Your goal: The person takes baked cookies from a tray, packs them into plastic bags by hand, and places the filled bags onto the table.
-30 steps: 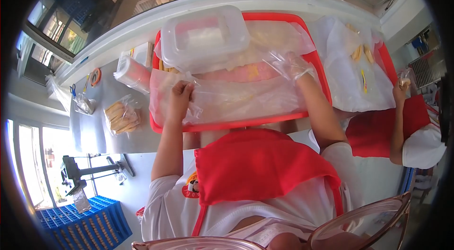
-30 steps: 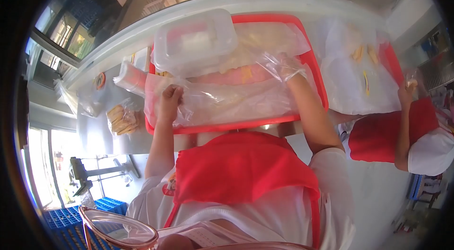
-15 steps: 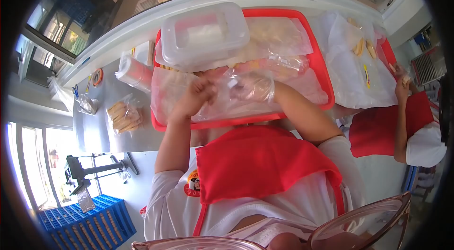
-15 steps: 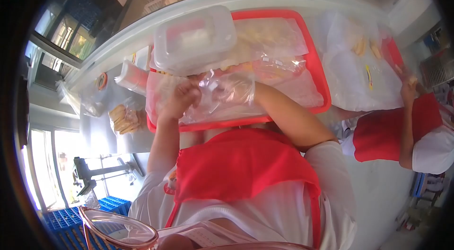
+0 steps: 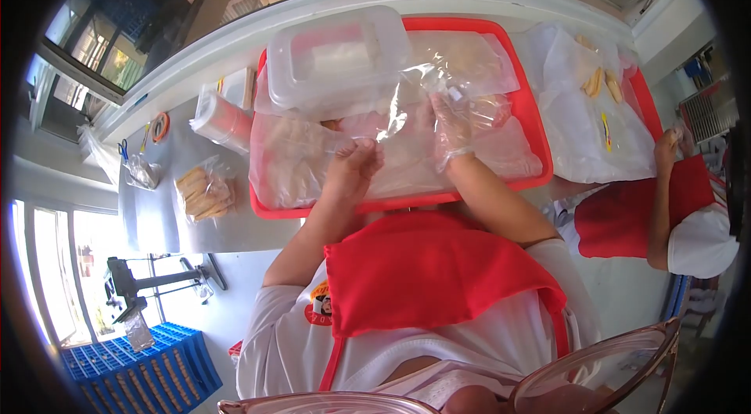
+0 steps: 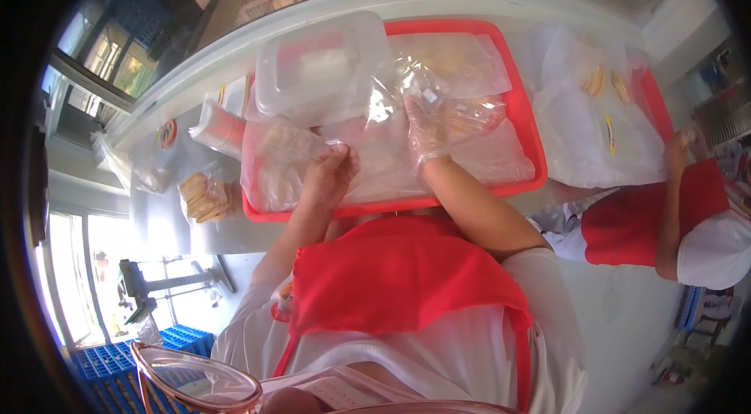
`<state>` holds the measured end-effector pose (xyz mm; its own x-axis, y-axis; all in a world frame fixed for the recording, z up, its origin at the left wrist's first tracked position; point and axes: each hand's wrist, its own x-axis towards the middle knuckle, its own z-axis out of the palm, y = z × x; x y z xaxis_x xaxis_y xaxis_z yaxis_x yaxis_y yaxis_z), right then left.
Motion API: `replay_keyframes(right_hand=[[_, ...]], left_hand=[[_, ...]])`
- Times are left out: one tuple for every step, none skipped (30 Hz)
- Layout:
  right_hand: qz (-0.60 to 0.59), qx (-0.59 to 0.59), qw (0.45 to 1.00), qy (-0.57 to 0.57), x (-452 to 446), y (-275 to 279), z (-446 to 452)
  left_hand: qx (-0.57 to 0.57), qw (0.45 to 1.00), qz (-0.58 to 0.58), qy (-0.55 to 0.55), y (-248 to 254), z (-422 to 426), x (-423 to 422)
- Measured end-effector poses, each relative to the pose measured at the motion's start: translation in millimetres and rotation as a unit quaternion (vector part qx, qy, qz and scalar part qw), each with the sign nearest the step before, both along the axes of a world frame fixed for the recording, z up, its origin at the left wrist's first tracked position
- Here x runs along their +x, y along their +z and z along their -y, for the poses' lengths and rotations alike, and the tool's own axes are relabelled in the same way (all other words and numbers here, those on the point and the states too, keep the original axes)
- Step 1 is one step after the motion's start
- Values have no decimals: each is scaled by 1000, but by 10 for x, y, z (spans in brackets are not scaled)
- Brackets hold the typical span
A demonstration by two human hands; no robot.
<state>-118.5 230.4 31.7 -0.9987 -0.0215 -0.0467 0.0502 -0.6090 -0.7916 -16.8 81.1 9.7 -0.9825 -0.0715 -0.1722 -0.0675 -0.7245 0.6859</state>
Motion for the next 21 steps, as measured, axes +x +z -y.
replay_keyframes(right_hand=[[-29,58,996,-55,-58,-36,-24],[-58,117,985,-110,-94,-83,-44],[-136,202,962,-123,-64,-33,-63],[-211,286,925,-136,-10,32,-103],[-282,368,873,-148,46,68,-150],[-176,255,949,65,93,-55,-134],[-148,216,949,173,192,-88,-105],[-111,187,936,275,289,-121,-75],[-167,254,912,277,442,24,-65],[-219,321,879,275,570,172,-45],[-267,388,840,269,618,246,-20],[-284,388,837,262,583,186,-1],[-299,391,834,251,535,65,-8],[-312,395,831,235,494,-38,-33],[-273,364,863,223,483,-104,-49],[-235,327,892,206,487,-162,-47],[-200,285,919,187,455,-217,-37],[-209,284,919,176,383,-288,-29],[-218,282,919,167,299,-373,-20],[-228,280,919,161,237,-424,-21],[-240,299,914,133,214,-440,-40]], left_hand=[[-33,999,-7,28,12,27,6],[-111,992,-5,58,32,49,22],[-189,978,-4,87,91,63,42],[-265,957,-4,113,121,70,50],[-298,946,-12,123,83,69,46],[-304,946,-18,109,49,46,37],[-309,946,-23,93,16,11,30],[-314,946,-30,76,2,-25,19],[-362,929,-33,68,64,-65,22],[-410,910,-38,60,179,-107,45],[-455,888,-47,49,237,-141,58],[-453,890,-28,46,173,-93,49],[-451,892,-12,38,120,-27,45],[-459,887,-15,47,110,-6,65],[-467,882,-19,55,109,12,88],[-504,862,-5,51,71,56,92],[-542,839,8,50,20,94,77],[-514,855,-21,67,-60,113,69],[-484,870,-47,83,-118,125,56],[-480,873,-37,82,-60,79,59],[-477,874,-24,83,32,1,90]])
